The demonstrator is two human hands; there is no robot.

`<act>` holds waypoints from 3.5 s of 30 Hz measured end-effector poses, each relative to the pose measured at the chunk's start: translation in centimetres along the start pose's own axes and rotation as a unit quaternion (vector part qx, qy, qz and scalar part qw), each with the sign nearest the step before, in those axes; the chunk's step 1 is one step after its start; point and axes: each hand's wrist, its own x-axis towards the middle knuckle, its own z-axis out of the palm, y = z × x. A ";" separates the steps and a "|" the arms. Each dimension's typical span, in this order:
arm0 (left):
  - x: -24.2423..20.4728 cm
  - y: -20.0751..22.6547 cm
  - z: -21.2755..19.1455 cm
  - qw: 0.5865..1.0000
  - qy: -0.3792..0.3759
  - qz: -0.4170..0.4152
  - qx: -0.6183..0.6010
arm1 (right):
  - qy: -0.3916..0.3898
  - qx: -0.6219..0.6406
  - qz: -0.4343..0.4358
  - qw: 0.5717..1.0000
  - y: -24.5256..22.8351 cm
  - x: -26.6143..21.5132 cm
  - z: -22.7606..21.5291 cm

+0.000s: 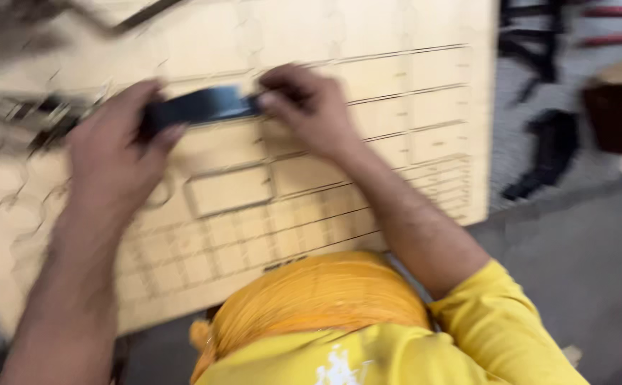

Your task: The person repeatedly rubs the edges of small dark metal pieces with a small abrasive tool, then places each piece on a wooden board. The person handles the pieces one at a time, rotating them to treat different edges before setting them down.

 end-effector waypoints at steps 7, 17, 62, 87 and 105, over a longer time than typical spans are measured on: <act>-2.1 3.8 -1.0 0.986 0.044 -0.100 -0.122 | 0.066 0.004 0.028 0.997 -5.7 -5.0 -2.8; -12.2 6.6 0.6 0.983 0.079 -0.126 -0.109 | 0.163 0.010 0.096 0.982 -2.5 -17.6 -9.6; -12.9 15.8 4.4 0.996 -0.026 -0.023 -0.077 | 0.176 -0.143 0.057 0.972 -5.6 -25.5 -11.2; 0.1 32.9 23.9 0.987 -0.110 -0.069 -0.091 | 0.410 -0.198 0.075 0.887 8.7 -31.2 -53.6; 1.1 34.1 22.9 0.987 -0.077 -0.116 -0.074 | 0.461 -0.098 -0.075 0.879 0.7 -26.2 -59.9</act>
